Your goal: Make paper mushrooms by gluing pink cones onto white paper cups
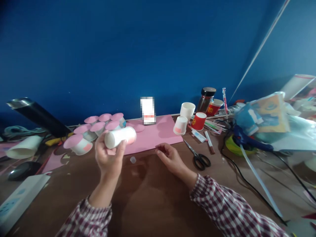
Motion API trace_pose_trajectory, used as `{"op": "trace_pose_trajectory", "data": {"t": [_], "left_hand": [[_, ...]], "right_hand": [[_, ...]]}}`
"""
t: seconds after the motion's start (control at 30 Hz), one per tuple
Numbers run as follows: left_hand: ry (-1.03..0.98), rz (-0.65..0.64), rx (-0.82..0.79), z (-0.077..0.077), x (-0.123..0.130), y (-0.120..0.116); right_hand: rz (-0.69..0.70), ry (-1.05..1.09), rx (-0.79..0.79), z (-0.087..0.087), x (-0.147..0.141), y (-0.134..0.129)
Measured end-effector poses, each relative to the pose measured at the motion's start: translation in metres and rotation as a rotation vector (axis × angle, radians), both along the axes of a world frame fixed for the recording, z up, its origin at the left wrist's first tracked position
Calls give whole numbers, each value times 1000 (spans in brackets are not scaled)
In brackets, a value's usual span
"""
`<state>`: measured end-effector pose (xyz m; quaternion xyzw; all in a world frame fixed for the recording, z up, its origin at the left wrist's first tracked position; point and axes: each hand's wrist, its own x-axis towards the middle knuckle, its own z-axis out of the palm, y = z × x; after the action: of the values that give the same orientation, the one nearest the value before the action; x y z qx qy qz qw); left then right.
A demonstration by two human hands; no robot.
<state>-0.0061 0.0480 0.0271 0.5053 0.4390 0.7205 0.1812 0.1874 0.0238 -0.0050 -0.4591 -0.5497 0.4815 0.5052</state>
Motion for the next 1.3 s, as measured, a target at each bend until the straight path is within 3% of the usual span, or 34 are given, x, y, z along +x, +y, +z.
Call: {"op": "trace_pose_trajectory", "data": {"t": [0.13, 0.33, 0.53, 0.73, 0.8, 0.93, 1.1, 1.3], "left_hand": [[-59, 85, -124, -2, -20, 6], [-10, 156, -88, -9, -25, 7], [44, 156, -115, -13, -24, 7], [139, 14, -161, -21, -2, -7], [216, -45, -182, -24, 8, -15], [308, -236, -249, -31, 22, -29], [439, -337, -280, -38, 26, -31], [512, -370, -293, -40, 24, -30]], "right_hand": [[74, -261, 87, 0, -10, 1], [209, -749, 418, 4, -54, 12], [353, -874, 528, 3, -73, 15], [388, -911, 519, 13, -23, -11], [307, -912, 482, 17, 2, -16], [12, -991, 354, 25, 56, -11], [-320, -1287, 244, 23, 111, 9], [-351, -1422, 185, 5, 133, 22]]}}
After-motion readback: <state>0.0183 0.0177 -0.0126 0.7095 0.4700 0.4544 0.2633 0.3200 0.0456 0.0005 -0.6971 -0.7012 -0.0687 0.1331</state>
